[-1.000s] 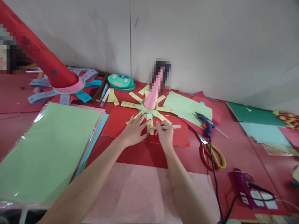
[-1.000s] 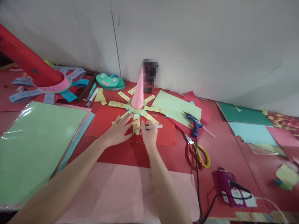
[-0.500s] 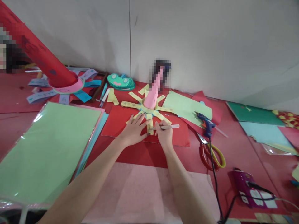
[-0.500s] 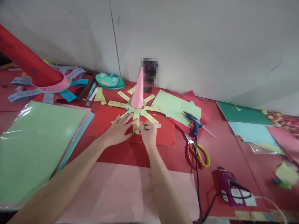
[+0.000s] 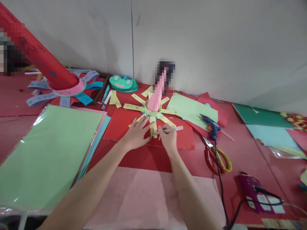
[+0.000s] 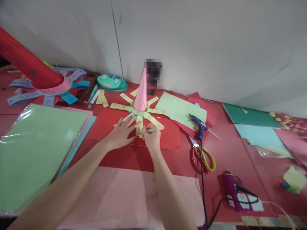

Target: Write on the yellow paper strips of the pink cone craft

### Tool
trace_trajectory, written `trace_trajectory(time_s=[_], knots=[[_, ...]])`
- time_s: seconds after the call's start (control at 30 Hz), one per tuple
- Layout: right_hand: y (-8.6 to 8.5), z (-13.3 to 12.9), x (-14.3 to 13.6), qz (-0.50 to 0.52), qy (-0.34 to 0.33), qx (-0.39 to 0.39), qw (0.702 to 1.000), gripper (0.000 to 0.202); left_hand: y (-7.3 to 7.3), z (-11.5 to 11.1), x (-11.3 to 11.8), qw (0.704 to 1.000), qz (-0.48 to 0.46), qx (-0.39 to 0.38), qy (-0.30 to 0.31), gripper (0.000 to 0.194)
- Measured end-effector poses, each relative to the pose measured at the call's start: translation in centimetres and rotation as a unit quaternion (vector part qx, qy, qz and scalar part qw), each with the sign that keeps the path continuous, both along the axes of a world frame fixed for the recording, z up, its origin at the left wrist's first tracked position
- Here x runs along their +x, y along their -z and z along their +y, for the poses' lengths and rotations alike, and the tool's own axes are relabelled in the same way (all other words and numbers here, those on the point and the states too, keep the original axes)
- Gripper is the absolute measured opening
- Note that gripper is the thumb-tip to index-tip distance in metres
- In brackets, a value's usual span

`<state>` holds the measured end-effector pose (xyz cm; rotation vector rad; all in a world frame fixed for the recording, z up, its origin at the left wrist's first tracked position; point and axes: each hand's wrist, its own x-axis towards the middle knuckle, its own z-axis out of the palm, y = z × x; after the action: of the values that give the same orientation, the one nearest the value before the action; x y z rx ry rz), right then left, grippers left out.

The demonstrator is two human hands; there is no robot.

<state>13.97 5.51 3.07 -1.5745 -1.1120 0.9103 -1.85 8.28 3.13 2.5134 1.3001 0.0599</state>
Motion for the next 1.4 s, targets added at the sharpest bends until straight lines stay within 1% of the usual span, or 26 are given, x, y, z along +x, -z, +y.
trace_trajectory(time_s=[0.5, 0.7, 0.87, 1.13, 1.4], knots=[[-0.12, -0.04, 0.03, -0.018, -0.008, -0.021, 1.0, 0.032, -0.03, -0.04, 0.09, 1.0, 0.005, 0.002, -0.004, 0.06], [-0.08, -0.06, 0.0, -0.021, -0.005, -0.017, 1.0, 0.032, -0.15, -0.04, 0.13, 1.0, 0.017, -0.009, -0.003, 0.06], [-0.05, 0.04, -0.01, -0.024, 0.005, -0.02, 1.0, 0.032, -0.15, 0.01, 0.09, 1.0, 0.019, 0.001, 0.001, 0.059], [0.36, 0.01, 0.15, -0.025, 0.007, -0.004, 1.0, 0.032, -0.16, 0.0, 0.12, 1.0, 0.016, 0.0, -0.002, 0.059], [0.08, 0.0, 0.0, -0.02, 0.016, 0.001, 1.0, 0.035, -0.16, 0.0, 0.11, 1.0, 0.017, -0.002, -0.003, 0.059]])
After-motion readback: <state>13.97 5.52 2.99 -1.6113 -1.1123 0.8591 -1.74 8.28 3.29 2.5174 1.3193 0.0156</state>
